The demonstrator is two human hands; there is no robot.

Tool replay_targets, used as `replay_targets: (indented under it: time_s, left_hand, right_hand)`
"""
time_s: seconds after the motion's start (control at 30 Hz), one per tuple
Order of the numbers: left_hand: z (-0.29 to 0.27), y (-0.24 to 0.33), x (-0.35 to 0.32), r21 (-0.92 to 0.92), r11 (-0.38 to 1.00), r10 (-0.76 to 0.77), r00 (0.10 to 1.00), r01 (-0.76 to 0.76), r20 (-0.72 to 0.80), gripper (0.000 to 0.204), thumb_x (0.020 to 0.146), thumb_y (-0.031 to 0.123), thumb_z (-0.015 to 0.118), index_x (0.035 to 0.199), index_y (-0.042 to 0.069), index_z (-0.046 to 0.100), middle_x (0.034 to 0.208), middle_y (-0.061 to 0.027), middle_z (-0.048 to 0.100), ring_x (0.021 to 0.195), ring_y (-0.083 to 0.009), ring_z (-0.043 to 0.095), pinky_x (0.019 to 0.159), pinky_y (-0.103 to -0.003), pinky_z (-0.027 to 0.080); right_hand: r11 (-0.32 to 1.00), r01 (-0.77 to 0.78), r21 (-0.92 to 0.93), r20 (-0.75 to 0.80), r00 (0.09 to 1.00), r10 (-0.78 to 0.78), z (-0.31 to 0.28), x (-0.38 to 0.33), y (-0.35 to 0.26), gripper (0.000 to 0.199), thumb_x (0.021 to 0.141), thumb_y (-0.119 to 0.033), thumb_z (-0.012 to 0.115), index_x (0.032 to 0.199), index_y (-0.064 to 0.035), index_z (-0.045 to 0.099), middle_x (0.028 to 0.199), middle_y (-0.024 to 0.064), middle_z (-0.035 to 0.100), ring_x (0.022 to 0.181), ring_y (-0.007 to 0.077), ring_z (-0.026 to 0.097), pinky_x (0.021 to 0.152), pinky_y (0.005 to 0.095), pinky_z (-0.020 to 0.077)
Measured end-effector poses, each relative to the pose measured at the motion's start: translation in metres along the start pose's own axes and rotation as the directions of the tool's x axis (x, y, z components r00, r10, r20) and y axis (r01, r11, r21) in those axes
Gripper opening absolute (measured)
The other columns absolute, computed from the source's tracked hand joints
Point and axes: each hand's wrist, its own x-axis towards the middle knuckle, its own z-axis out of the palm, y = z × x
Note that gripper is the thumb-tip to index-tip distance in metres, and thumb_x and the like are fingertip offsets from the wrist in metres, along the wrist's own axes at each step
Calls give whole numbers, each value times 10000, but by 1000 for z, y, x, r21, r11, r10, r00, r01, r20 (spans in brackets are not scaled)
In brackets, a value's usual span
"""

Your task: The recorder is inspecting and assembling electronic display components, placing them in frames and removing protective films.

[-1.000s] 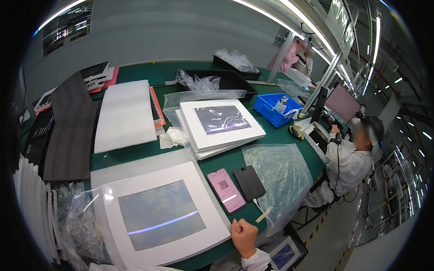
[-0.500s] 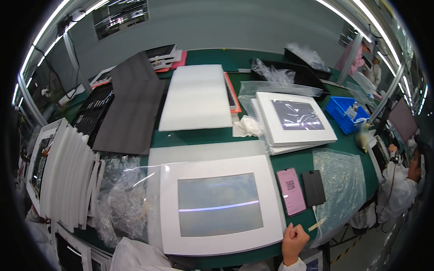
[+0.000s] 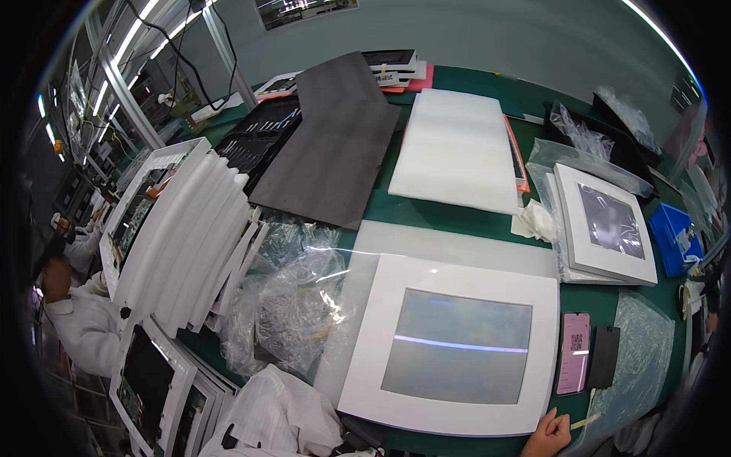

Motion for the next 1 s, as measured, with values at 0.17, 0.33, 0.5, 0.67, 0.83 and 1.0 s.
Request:
replay_targets:
  time_s: [0.17, 0.33, 0.5, 0.67, 0.83, 1.0]
  left_hand:
    - [0, 6, -4, -17, 998, -56, 998, 55, -15, 154, 695, 205, 594, 785, 105, 669, 746, -99, 610, 795, -294, 570, 697, -434, 422]
    - [-1, 9, -4, -44, 997, -70, 997, 69, -23, 156, 695, 203, 595, 789, 103, 668, 748, -101, 610, 795, -296, 570, 698, -435, 422]
    - [-3, 11, -1, -72, 995, -65, 997, 63, -28, 158, 694, 202, 596, 793, 102, 667, 750, -102, 610, 796, -297, 570, 700, -436, 423]
    - [-5, 11, 2, -97, 994, -51, 998, 47, -33, 159, 694, 200, 596, 797, 101, 666, 753, -104, 609, 796, -299, 569, 701, -437, 423]
    - [-6, 12, 8, -121, 992, -37, 998, 32, -42, 162, 694, 199, 597, 801, 100, 666, 755, -105, 609, 796, -301, 569, 703, -438, 423]
    - [-5, 15, 20, -168, 985, 19, 999, -27, -43, 164, 693, 197, 598, 805, 98, 665, 758, -106, 609, 796, -303, 569, 704, -439, 424]
  right_hand:
    - [999, -39, -18, 2, 999, 39, 1, 1, 8, 409, 926, -25, 556, 656, -43, 250, 603, -12, 164, 568, 91, 170, 507, 286, 186]
    - [999, -20, -36, 9, 1000, 20, 0, 1, 10, 408, 928, -30, 557, 656, -45, 253, 601, -12, 167, 566, 90, 172, 505, 286, 189]
    - [1000, -21, -9, 5, 1000, 21, 0, 1, 9, 410, 926, -28, 556, 652, -45, 252, 599, -11, 174, 565, 90, 177, 505, 289, 189]
    - [1000, -27, 5, 13, 1000, 27, -1, 1, 6, 409, 921, -18, 558, 650, -46, 253, 596, -10, 179, 569, 90, 179, 507, 289, 189]
    - [999, -48, 18, 19, 999, 48, -1, 0, 2, 410, 918, -15, 559, 648, -49, 253, 594, -13, 189, 568, 87, 175, 510, 284, 189]
    - [991, -6, 130, -1, 1000, 7, 0, -1, -7, 403, 908, -1, 563, 648, -48, 258, 591, -18, 195, 568, 76, 180, 504, 276, 181]
